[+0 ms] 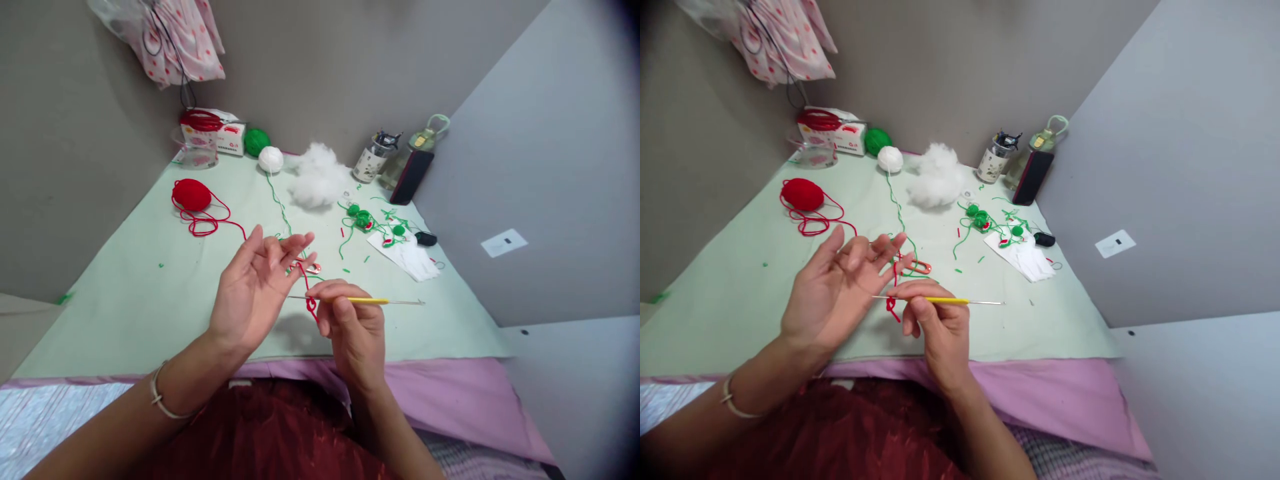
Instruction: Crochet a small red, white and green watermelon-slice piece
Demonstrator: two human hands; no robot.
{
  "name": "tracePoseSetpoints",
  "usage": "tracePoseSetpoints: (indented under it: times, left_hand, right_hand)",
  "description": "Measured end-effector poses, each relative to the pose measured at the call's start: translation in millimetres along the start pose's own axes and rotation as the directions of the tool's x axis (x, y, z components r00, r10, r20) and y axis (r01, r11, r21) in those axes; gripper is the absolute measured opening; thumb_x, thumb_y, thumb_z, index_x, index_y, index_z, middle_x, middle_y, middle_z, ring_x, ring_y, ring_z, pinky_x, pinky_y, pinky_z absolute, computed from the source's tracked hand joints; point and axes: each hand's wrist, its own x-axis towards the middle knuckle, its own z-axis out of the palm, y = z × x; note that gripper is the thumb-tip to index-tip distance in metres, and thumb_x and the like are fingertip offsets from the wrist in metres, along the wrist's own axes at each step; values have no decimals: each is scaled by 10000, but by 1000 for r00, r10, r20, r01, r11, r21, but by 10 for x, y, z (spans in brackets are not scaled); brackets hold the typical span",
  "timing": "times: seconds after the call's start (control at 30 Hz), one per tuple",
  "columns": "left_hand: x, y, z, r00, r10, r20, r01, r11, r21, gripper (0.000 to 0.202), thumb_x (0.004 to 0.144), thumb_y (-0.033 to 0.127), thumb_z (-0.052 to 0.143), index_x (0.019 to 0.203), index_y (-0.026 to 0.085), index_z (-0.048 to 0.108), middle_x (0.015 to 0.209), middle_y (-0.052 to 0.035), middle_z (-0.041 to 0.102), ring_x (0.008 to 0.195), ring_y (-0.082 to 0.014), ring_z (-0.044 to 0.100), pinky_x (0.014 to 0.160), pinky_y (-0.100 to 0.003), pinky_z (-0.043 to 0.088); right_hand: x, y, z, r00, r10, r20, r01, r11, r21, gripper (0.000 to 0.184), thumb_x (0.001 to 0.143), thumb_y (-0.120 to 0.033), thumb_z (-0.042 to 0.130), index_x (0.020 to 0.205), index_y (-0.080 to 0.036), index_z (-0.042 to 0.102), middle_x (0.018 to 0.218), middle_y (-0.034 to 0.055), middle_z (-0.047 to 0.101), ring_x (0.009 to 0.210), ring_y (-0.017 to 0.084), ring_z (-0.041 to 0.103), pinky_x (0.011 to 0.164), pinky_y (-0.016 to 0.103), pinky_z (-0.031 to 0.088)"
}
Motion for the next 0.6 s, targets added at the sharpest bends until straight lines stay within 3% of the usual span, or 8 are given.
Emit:
tracePoseSetpoints:
  times: [0.07, 0.13, 0.2, 0.27, 0.37, 0.43, 0.5, 0.6]
  left_hand:
    - [48, -25, -21, 982, 181, 51, -188, 959, 212, 687, 1102, 424, 410, 452, 232, 526, 882, -41, 773, 1400, -258, 574, 1287, -467, 281]
    - [46, -48, -84, 926, 332, 178, -376, 774, 510, 735, 1112, 472, 344, 455, 257, 595, 963, -42, 815, 1456, -269, 524, 1331, -455, 104]
    - [0, -60, -158, 875, 369, 314, -475, 524, 707, 680, 1100, 531, 343, 643, 277, 778, 1194, -39, 810, 1529, -294, 425, 1328, -478, -29]
    - [-68, -59, -214, 877, 300, 376, -474, 414, 777, 522, 1076, 551, 424, 974, 285, 862, 1393, -42, 733, 1559, -313, 356, 1322, -504, -11]
    - [-158, -54, -241, 962, 97, 256, -262, 607, 750, 366, 1018, 480, 613, 1273, 283, 786, 1375, -75, 723, 1386, -312, 536, 1226, -473, 328]
    - [-188, -59, -226, 990, -13, 140, -82, 752, 654, 368, 961, 416, 721, 1299, 279, 764, 1182, -66, 757, 1110, -252, 656, 994, -371, 517]
    - [-194, -69, -197, 996, -55, 72, 5, 825, 565, 403, 899, 358, 799, 1291, 273, 761, 1018, -35, 730, 877, -178, 638, 768, -277, 537]
    - [-187, -78, -150, 994, -98, 40, 67, 875, 479, 491, 838, 296, 858, 1314, 273, 741, 918, -3, 695, 689, -110, 564, 591, -214, 467]
  right_hand:
    - [10, -9, -6, 999, -9, -31, 8, 1000, -16, 194, 1017, -345, 640, 955, -219, 773, 953, 54, 809, 442, 50, 493, 428, 224, 403]
    - [25, -20, -20, 997, -29, -71, 27, 999, -39, 200, 1013, -355, 647, 936, -214, 767, 938, 55, 806, 433, 51, 484, 421, 225, 390]
    - [35, -25, -37, 994, -63, -86, 58, 997, -60, 192, 1019, -340, 640, 946, -220, 770, 945, 53, 802, 441, 51, 491, 425, 225, 385]
    - [34, -22, -47, 990, -106, -89, 97, 990, -101, 185, 1030, -317, 621, 973, -232, 775, 967, 52, 799, 463, 57, 506, 439, 230, 402]
    - [20, -20, -35, 976, -193, -104, 165, 959, -232, 176, 1031, -301, 617, 992, -245, 779, 972, 52, 799, 513, 83, 546, 471, 249, 458]
    - [10, -28, -16, 962, -256, -99, 214, 925, -314, 172, 1026, -293, 623, 988, -248, 784, 967, 58, 800, 564, 109, 595, 479, 257, 484]
    - [7, -41, 1, 953, -292, -78, 246, 899, -362, 169, 1024, -277, 626, 995, -252, 790, 977, 66, 803, 629, 134, 648, 474, 258, 493]
    - [7, -56, 15, 952, -305, -33, 266, 874, -406, 184, 1027, -226, 615, 1047, -266, 793, 996, 64, 804, 745, 164, 713, 514, 266, 535]
